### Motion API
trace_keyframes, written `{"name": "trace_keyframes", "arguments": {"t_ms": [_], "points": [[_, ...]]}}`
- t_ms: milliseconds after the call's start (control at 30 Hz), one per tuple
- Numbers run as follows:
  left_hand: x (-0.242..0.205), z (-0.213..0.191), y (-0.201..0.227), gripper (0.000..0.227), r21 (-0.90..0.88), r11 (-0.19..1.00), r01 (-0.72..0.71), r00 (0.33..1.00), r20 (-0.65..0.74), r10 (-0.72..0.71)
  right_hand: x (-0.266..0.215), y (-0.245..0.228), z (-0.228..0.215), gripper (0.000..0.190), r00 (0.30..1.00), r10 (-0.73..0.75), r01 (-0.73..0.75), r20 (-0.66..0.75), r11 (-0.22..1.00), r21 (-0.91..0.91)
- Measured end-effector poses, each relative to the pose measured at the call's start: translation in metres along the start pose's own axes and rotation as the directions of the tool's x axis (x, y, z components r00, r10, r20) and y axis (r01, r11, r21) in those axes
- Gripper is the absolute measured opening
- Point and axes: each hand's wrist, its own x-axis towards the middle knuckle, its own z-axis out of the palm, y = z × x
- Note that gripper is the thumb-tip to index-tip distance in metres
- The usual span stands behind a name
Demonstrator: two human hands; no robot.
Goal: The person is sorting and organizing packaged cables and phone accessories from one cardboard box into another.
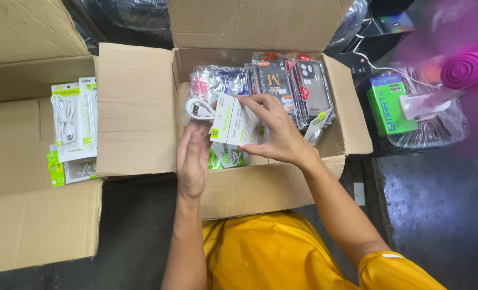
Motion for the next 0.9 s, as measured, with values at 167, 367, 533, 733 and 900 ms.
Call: {"name": "trace_keyframes", "arguments": {"t_ms": [167,367,533,733,900], "points": [[-0.009,-0.028,-0.039,0.038,0.341,0.94,-0.019,0.987,-0.141,0.071,-0.005,-0.001,0.002,0.095,1.0,-0.019,0.019,0.002,0.983,-0.181],[-0.009,-0.041,-0.043,0.026,0.277,0.961,0.004,0.953,-0.292,0.08,-0.017,0.011,0.0,0.092,0.998,-0.041,0.05,0.04,0.963,-0.263],[-0.006,-0.047,-0.012,0.022,0.27,0.96,-0.073,0.92,-0.353,0.169,-0.025,0.03,-0.015,0.093,0.999,-0.038,0.041,0.016,0.949,-0.312],[-0.011,-0.055,0.0,0.025,0.155,0.972,-0.176,0.88,-0.418,0.226,-0.023,0.032,-0.022,0.091,0.997,0.068,-0.072,-0.034,0.988,-0.136],[-0.016,-0.05,-0.017,0.032,0.279,0.953,-0.117,0.897,-0.383,0.222,-0.027,0.076,0.01,0.052,0.987,0.152,-0.1,-0.054,0.84,0.533]]}}
